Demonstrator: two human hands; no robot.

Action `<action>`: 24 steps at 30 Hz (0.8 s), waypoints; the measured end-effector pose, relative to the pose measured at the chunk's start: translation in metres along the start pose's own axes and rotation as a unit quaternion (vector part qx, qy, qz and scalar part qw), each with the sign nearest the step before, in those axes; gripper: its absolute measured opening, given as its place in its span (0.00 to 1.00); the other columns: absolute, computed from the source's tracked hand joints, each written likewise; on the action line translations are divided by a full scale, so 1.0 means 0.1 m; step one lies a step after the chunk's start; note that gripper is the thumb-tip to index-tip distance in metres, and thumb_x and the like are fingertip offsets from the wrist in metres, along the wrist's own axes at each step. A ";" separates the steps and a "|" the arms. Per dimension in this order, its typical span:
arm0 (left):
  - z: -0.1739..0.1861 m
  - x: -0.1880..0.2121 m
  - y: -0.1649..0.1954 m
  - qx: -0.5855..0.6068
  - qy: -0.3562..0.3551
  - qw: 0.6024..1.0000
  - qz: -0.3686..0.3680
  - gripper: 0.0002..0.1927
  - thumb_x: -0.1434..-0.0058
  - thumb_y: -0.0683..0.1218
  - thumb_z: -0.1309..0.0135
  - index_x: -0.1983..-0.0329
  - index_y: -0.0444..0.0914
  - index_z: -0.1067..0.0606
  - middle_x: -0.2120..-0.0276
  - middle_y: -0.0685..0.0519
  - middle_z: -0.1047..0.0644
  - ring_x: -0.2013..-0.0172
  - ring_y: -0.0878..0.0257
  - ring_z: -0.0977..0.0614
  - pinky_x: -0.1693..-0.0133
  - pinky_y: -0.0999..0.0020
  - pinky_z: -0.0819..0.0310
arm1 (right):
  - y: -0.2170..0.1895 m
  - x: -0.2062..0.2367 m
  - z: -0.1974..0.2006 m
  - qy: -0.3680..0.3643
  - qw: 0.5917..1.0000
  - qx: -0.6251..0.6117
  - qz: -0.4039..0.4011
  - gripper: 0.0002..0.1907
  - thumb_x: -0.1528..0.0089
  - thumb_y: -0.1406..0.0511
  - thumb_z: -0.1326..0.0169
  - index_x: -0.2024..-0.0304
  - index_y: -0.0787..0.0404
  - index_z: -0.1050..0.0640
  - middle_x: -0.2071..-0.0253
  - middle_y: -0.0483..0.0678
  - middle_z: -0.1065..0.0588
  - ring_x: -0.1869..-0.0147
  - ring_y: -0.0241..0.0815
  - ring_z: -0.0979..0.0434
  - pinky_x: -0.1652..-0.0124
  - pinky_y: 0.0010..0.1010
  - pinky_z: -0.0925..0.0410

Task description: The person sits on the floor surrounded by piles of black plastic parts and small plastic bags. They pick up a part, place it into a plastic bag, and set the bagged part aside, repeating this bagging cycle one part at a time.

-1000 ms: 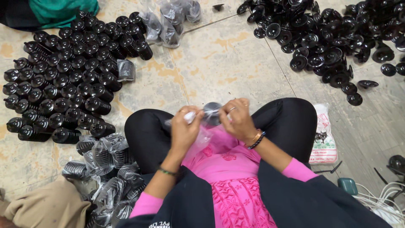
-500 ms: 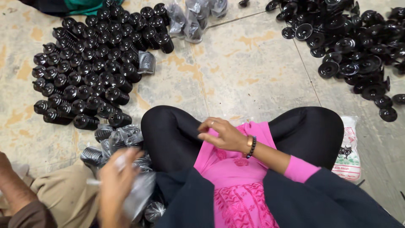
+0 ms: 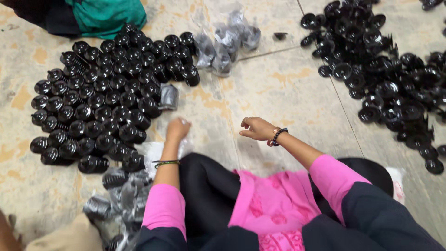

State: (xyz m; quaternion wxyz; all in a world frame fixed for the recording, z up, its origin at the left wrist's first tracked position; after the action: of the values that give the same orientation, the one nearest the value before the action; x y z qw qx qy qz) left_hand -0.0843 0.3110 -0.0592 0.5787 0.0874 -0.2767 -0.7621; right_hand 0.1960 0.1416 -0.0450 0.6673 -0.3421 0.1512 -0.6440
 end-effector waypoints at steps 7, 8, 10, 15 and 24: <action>-0.73 -0.12 -0.38 0.017 -0.290 0.956 0.039 0.22 0.47 0.59 0.39 0.70 0.35 0.17 0.74 0.43 0.16 0.68 0.48 0.12 0.59 0.56 0.19 | -0.13 -1.24 -0.13 0.070 0.986 -0.008 0.149 0.18 0.40 0.60 0.42 0.52 0.65 0.22 0.57 0.58 0.21 0.53 0.56 0.20 0.52 0.41 0.28; -0.75 -0.14 -0.39 0.028 -0.294 0.954 0.048 0.23 0.48 0.60 0.37 0.69 0.35 0.18 0.74 0.43 0.16 0.67 0.48 0.12 0.59 0.56 0.18 | -0.22 -1.42 -0.05 0.119 0.976 -0.005 0.181 0.17 0.39 0.61 0.42 0.52 0.66 0.22 0.56 0.59 0.22 0.52 0.58 0.22 0.52 0.42 0.28; -0.68 -0.24 -0.32 0.013 -0.162 0.986 -0.023 0.25 0.48 0.63 0.36 0.69 0.36 0.20 0.73 0.40 0.18 0.67 0.43 0.15 0.61 0.53 0.21 | -0.32 -1.76 0.25 0.244 0.946 -0.004 0.211 0.15 0.39 0.63 0.43 0.53 0.66 0.22 0.56 0.59 0.23 0.51 0.59 0.23 0.50 0.44 0.30; -0.75 -0.35 -0.28 -0.024 -0.056 0.997 -0.040 0.23 0.39 0.63 0.43 0.67 0.38 0.23 0.72 0.37 0.20 0.66 0.39 0.18 0.61 0.47 0.24 | -0.29 -2.44 1.39 0.496 0.823 0.136 0.239 0.17 0.41 0.59 0.37 0.56 0.62 0.23 0.52 0.61 0.25 0.45 0.61 0.27 0.46 0.47 0.34; -0.93 -0.19 -0.57 -0.030 0.063 0.989 -0.131 0.14 0.35 0.55 0.48 0.70 0.42 0.26 0.76 0.43 0.20 0.75 0.44 0.19 0.69 0.49 0.24 | 0.12 -4.26 1.55 0.056 0.995 0.081 0.019 0.33 0.46 0.46 0.39 0.53 0.66 0.18 0.52 0.62 0.21 0.48 0.58 0.22 0.49 0.41 0.30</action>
State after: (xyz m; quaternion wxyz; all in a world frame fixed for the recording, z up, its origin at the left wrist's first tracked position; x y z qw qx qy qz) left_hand -0.0834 0.3086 -0.1696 0.4928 0.1539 -0.2030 -0.8320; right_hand 0.2517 0.5919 -0.0435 0.6953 -0.2470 0.1421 -0.6598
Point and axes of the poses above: each hand's wrist, its own x-axis away from the middle knuckle, its own z-axis out of the back of the hand, y = z × x, the point moved 5 cm from there along -x, towards the middle knuckle
